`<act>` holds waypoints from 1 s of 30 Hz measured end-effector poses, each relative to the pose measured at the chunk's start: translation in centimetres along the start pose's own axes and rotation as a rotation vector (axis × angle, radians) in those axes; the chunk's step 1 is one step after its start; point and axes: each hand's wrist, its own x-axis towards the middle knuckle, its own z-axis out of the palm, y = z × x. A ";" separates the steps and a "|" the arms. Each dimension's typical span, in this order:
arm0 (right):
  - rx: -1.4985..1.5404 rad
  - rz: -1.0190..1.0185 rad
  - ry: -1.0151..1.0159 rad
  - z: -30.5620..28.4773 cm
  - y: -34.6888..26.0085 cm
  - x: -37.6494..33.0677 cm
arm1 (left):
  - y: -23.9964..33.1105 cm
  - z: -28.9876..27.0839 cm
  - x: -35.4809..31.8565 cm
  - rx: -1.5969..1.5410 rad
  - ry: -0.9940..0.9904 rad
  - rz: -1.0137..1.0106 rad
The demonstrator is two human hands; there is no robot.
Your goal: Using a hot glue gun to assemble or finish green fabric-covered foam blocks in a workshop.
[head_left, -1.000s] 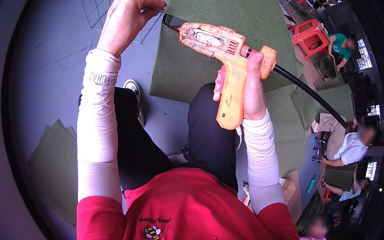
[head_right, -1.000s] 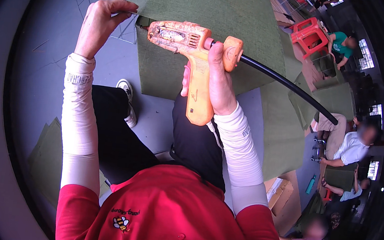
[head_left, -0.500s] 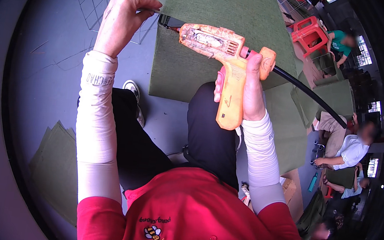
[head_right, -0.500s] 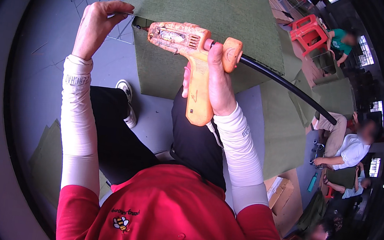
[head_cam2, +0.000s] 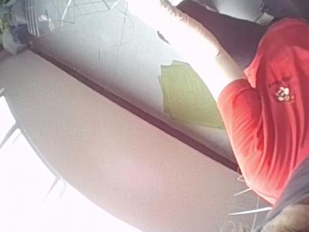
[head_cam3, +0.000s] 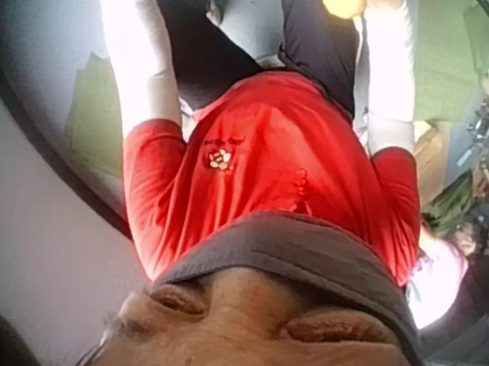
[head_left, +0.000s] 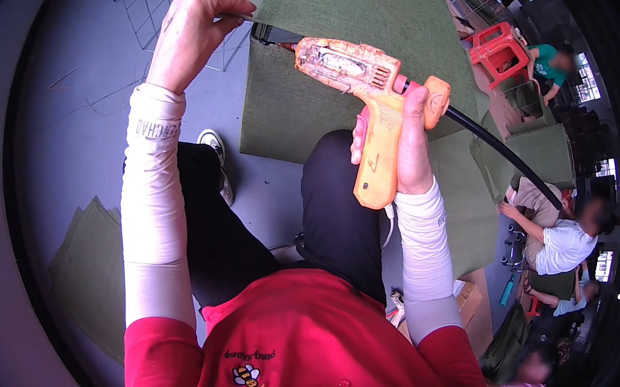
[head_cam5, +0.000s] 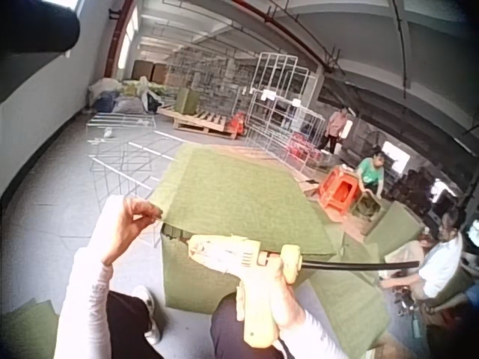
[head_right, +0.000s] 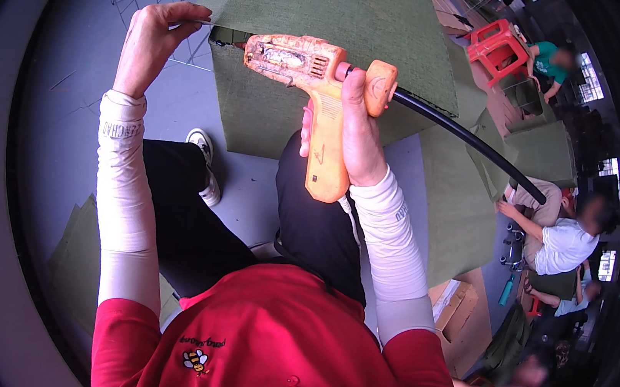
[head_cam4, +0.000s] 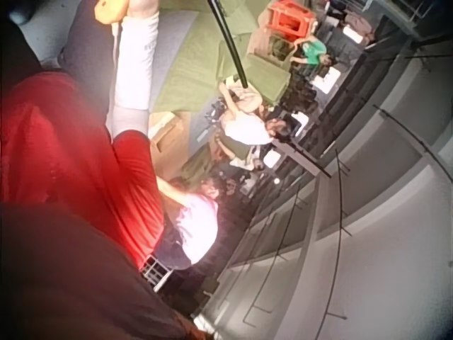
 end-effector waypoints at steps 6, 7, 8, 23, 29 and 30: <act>0.006 0.007 0.004 0.0 0.4 -0.5 | -0.3 0.2 -0.5 0.004 0.001 0.008; 0.005 0.006 0.006 -0.1 0.5 -0.5 | -0.4 0.2 -0.5 0.002 0.002 0.008; 0.004 0.008 0.022 -0.1 0.6 -0.6 | -0.4 0.3 -0.6 -0.001 0.002 0.007; 0.014 0.030 0.078 0.1 1.7 -0.3 | -2.4 1.0 -0.8 -0.023 -0.019 0.002; 0.036 0.047 0.023 -0.8 2.4 -0.4 | -2.3 2.0 -1.2 -0.036 0.030 0.038; 0.013 0.033 0.033 -0.6 2.2 -0.5 | -2.3 2.4 -1.4 -0.038 0.029 0.039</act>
